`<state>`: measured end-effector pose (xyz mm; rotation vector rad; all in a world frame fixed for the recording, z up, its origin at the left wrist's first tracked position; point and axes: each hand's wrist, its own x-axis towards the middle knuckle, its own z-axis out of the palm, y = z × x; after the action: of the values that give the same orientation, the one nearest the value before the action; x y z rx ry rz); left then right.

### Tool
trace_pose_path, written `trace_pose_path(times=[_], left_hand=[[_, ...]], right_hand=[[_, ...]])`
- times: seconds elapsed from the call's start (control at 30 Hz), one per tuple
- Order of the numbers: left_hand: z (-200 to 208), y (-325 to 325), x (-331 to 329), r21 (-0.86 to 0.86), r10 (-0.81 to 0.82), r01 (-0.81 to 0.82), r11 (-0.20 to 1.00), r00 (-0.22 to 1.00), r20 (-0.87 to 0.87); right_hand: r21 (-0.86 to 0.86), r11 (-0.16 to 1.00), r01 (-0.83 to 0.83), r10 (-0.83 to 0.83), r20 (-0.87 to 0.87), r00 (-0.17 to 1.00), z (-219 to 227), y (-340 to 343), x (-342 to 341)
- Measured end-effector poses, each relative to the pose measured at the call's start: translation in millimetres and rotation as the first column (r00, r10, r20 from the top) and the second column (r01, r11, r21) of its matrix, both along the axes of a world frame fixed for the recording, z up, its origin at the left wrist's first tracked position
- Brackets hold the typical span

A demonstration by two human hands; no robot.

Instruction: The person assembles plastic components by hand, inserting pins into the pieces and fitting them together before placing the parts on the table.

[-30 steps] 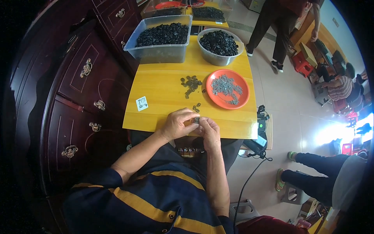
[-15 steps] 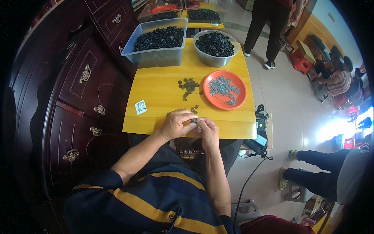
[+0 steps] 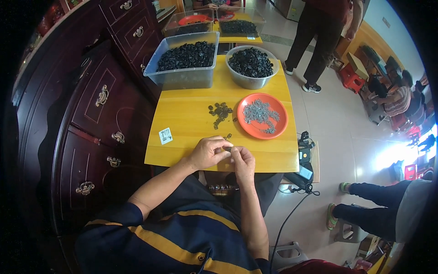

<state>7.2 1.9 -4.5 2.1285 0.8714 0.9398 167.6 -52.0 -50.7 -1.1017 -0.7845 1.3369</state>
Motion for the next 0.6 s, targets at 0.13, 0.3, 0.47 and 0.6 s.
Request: trace_pose_path(times=[0.13,0.3,0.47,0.6], left_hand=[[-2,20,-6,-0.12,-0.038,0.039,0.992,0.999,0.009],[5,62,-19,-0.168,-0.012,-0.016,0.986,0.986,-0.168],[16,110,-41,-0.112,0.022,-0.048,0.993,0.973,-0.228],[51,177,-63,-0.07,0.287,-0.287,0.955,0.958,-0.02]], right_hand=[[0.085,0.995,0.043,-0.06,0.211,0.976,-6,5,-3],[0.098,0.993,0.062,-0.085,0.251,0.964,-10,7,-4],[0.128,0.99,0.067,-0.114,0.411,0.905,-9,4,-6],[0.196,0.976,0.094,-0.173,0.439,0.882,-4,3,-8]])
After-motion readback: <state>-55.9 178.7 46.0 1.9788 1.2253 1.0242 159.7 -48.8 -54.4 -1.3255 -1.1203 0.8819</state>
